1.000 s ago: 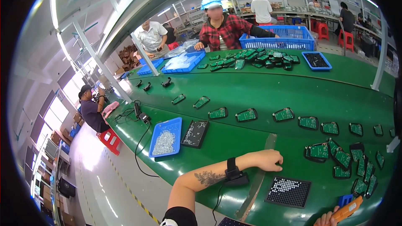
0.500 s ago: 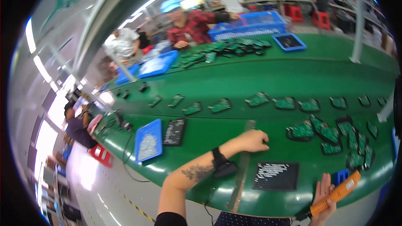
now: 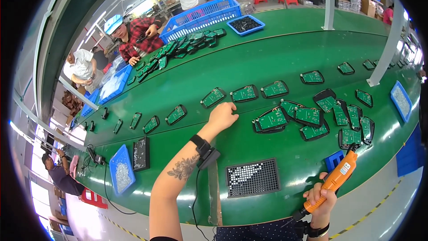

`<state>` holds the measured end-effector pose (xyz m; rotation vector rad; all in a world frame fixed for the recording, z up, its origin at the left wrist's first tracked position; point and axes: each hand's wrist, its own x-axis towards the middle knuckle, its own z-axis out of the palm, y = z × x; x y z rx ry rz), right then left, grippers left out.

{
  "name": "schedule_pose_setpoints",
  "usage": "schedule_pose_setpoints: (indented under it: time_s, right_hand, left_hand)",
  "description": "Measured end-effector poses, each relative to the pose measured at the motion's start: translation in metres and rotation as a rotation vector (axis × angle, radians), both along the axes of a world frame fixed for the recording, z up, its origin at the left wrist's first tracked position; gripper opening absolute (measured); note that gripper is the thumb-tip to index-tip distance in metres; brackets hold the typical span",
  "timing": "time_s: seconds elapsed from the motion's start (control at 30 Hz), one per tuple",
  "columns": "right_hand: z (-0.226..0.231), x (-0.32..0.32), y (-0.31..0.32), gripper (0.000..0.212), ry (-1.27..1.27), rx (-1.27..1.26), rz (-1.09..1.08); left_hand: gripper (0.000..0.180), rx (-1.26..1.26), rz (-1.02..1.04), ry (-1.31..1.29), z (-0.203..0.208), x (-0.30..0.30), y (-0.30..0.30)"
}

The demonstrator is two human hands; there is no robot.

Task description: Fastening screws into printed circuit boards using an electric screwdriver.

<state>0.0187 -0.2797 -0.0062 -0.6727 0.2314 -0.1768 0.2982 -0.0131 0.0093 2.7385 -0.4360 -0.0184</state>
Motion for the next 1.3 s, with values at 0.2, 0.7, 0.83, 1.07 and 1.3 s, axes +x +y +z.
schedule_pose_setpoints:
  time_s: [0.2, 0.7, 0.83, 1.07, 1.3]
  right_hand:
    - [-0.003, -0.002, 0.001, 0.042, -0.031, 0.108, 0.046]
    - [-0.002, 0.006, -0.002, 0.031, -0.027, 0.059, 0.045]
    - [-0.001, 0.008, 0.01, 0.03, -0.023, 0.066, 0.039]
    - [-0.023, -0.004, -0.007, 0.035, -0.031, 0.032, 0.009]
    - [-0.002, 0.004, -0.012, 0.033, 0.052, 0.049, 0.142]
  left_hand:
    - [0.028, -0.055, -0.04, -0.131, -0.014, 0.024, 0.002]
    - [0.051, 0.074, -0.011, -0.618, -0.031, 0.054, -0.02]
    - [0.059, -0.226, -0.108, -0.137, -0.028, 0.06, 0.004]
    - [0.042, -0.28, -0.169, -0.252, -0.019, 0.036, 0.015]
    - [0.032, -0.235, -0.385, -0.046, 0.084, -0.135, 0.072]
